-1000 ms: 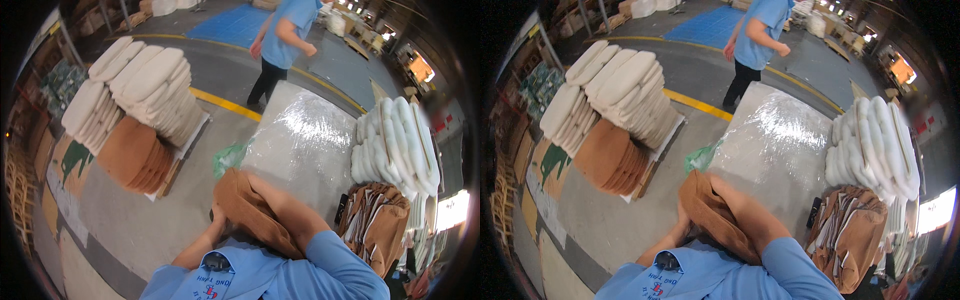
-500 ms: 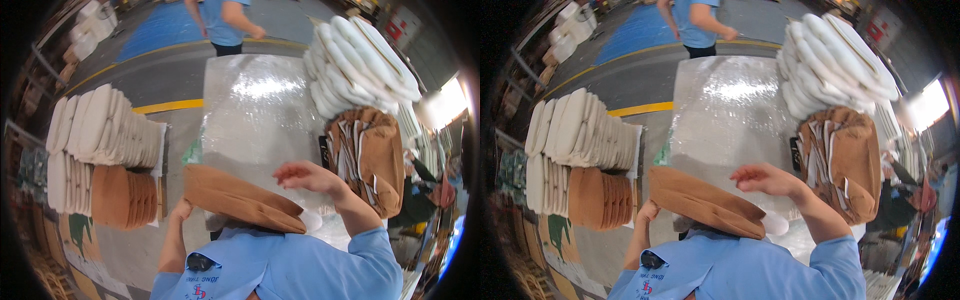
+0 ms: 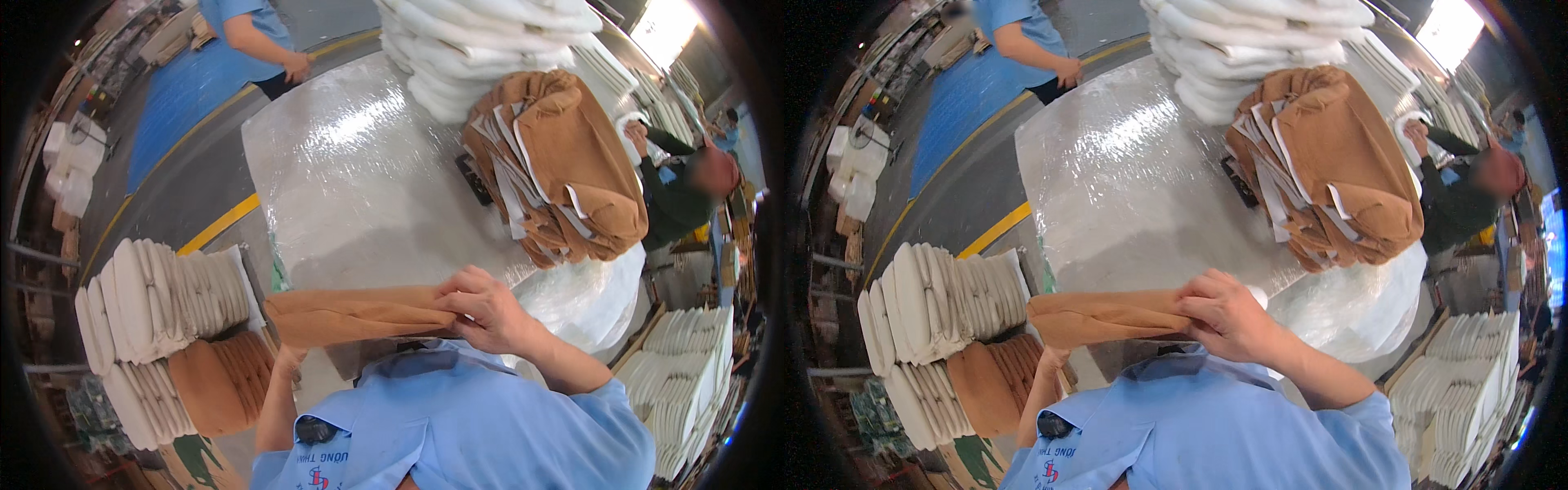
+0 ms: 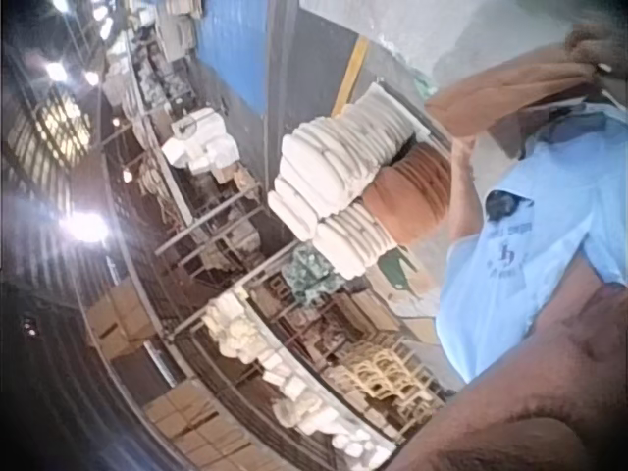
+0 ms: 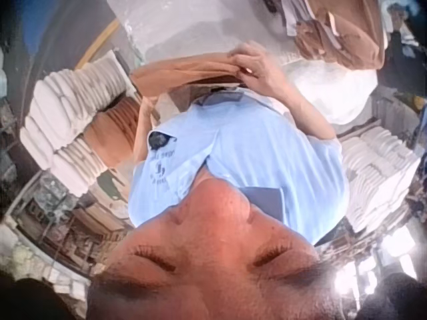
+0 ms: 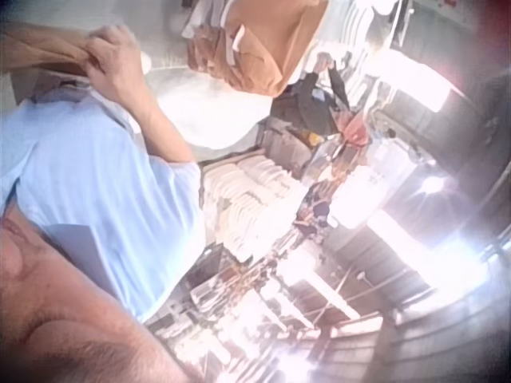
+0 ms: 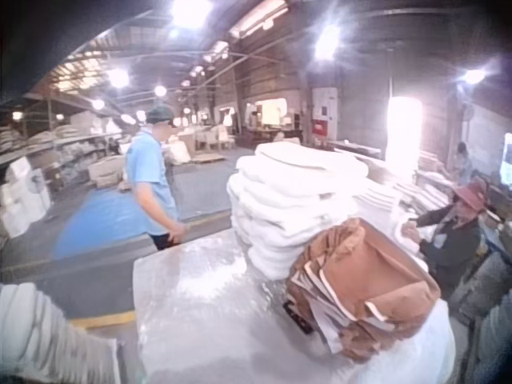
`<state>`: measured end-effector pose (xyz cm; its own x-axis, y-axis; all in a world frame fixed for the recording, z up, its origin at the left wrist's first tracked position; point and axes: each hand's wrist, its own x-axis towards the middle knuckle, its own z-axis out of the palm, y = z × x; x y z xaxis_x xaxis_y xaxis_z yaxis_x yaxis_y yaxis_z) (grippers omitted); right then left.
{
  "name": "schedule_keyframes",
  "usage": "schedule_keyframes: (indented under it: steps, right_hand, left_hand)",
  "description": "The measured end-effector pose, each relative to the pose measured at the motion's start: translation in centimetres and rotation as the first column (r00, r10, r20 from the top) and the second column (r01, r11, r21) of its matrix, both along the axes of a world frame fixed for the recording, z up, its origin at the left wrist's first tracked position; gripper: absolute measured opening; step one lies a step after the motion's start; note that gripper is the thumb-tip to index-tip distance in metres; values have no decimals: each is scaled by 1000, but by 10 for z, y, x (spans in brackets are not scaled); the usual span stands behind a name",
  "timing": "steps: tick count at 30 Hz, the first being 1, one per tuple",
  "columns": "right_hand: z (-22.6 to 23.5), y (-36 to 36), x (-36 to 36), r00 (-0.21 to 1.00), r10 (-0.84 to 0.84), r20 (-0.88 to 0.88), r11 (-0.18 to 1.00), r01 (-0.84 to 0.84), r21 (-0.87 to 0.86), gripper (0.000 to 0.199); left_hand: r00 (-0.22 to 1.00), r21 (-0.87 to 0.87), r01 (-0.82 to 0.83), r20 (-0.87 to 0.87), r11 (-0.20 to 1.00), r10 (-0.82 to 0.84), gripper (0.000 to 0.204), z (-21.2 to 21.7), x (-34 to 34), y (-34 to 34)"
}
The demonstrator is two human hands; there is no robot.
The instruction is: The person repeatedly inserts white foam inserts into brown fabric covers, aligns edges, and stacks the finished cushions on a nearby pile. The person also handles white foam pieces and brown covers from stacks on the table.
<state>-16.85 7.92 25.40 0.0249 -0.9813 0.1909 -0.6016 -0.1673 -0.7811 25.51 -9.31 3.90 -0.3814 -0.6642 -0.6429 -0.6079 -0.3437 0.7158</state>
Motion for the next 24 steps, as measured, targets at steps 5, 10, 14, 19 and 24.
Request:
schedule_keyframes:
  steps: [5,10,14,19,24]
  right_hand:
    - [-12,-2,2,979,-185,-87,974,194,114,13]
    - [-21,7,28,926,-367,-82,926,373,62,23]
    - [-22,37,63,890,-432,-145,895,443,54,30]
    - [-36,64,110,783,-604,-151,795,605,-40,35]
    - [-19,84,172,718,-693,-68,716,674,-183,38]
  left_hand:
    - [994,6,109,-4,994,-109,38,-6,-6,-16]
    - [980,19,199,-30,980,-198,39,-21,-12,-34]
    - [961,32,273,-51,962,-271,40,-31,-12,-42]
    - [925,22,374,-84,927,-371,40,-40,-17,-53]
    - [897,15,438,-71,899,-436,41,-38,-10,-63]
